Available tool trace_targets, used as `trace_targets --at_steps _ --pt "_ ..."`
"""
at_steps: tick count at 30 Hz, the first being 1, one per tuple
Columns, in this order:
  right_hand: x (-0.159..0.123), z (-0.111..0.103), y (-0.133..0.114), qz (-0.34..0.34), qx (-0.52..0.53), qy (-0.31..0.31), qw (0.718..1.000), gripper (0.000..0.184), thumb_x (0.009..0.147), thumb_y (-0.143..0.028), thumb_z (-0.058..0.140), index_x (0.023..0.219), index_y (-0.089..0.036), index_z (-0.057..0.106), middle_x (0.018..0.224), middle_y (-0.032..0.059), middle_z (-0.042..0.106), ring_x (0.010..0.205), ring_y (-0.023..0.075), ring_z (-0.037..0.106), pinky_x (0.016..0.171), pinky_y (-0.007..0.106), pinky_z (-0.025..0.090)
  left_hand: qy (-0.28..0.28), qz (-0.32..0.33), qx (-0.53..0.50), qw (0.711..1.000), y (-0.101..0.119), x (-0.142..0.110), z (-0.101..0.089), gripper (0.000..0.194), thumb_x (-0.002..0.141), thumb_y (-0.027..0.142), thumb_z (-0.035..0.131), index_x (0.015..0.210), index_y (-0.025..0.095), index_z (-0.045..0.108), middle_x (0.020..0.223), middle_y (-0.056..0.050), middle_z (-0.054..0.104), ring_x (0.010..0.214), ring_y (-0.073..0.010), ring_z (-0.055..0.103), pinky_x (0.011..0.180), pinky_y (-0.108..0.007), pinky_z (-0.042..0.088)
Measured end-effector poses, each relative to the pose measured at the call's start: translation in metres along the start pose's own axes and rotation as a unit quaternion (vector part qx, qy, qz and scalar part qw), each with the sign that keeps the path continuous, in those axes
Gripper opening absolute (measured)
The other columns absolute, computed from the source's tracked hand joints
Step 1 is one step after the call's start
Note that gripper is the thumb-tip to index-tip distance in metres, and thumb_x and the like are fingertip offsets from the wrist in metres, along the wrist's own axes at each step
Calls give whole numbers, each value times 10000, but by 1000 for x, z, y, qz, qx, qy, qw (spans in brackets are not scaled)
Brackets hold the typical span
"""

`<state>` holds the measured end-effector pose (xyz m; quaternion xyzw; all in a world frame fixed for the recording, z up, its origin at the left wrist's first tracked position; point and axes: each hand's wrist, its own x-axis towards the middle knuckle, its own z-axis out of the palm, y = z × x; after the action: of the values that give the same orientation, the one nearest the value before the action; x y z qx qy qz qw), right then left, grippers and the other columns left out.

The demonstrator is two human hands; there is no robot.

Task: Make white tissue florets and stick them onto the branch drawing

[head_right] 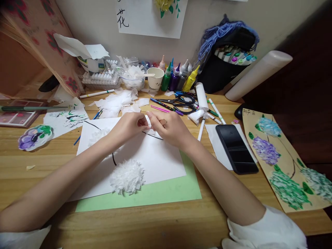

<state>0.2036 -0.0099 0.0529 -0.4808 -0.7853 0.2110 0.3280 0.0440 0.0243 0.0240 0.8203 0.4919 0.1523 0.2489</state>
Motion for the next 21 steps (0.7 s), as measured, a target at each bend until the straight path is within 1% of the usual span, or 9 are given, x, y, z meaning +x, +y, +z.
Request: trace_targets --at_steps 3,5,7,9,12,14,17,19,21 --pt "0 3 6 -5 -9 -11 1000 497 916 -463 315 533 -185 466 465 -23 467 448 91 421 500 244 289 3 4 0 1000 -1 0 1 99 738 232 572 764 152 623 765 -41 674 723 -167 592 610 -254 420" --pt "0 5 9 -7 -12 -14 1000 477 923 -432 319 543 -184 465 462 -30 463 439 85 418 500 238 288 -3 -7 12 1000 -2 0 -1 103 722 233 593 781 154 622 783 -41 673 731 -170 592 606 -254 417" --pt "0 6 11 -9 -15 -9 1000 471 924 -424 322 541 -183 456 463 -31 467 434 83 415 497 236 286 -28 -35 39 998 -3 -1 -5 132 687 242 635 786 155 627 798 -46 672 733 -177 592 602 -258 415" --pt "0 7 12 -11 -20 -4 1000 472 923 -431 322 538 -186 446 471 -27 479 436 84 419 492 236 283 -68 -62 63 994 -3 -1 -9 159 654 266 673 763 157 635 790 -51 671 722 -184 592 593 -261 412" --pt "1 8 13 -14 -26 -7 1000 471 924 -440 314 548 -193 451 480 -22 490 443 91 434 492 239 289 -111 -68 75 989 -5 -1 -14 165 654 304 680 727 160 645 752 -50 670 685 -178 587 572 -258 403" --pt "1 9 13 -10 -25 -7 1000 479 924 -452 306 543 -200 449 472 -20 485 446 98 443 500 244 301 -119 -62 80 988 -6 0 -14 173 658 314 680 723 157 650 737 -52 670 661 -174 581 559 -257 396" --pt "2 11 10 17 -15 8 1000 492 914 -490 301 530 -212 432 440 -22 460 430 109 436 503 258 309 -126 -57 88 986 -7 1 -12 188 656 320 686 737 152 660 737 -57 673 652 -175 580 561 -257 400" --pt "2 13 9 36 -12 22 999 489 905 -512 312 532 -217 430 430 -21 457 418 115 423 490 267 300 -128 -56 87 986 -8 1 -12 185 660 316 684 741 151 664 733 -56 673 651 -173 581 573 -257 408" --pt "2 14 7 40 -18 27 999 484 899 -520 326 538 -217 438 438 -17 471 418 116 419 474 271 282 -125 -57 84 987 -8 1 -11 183 660 316 684 736 151 664 727 -55 672 648 -173 582 579 -258 413"
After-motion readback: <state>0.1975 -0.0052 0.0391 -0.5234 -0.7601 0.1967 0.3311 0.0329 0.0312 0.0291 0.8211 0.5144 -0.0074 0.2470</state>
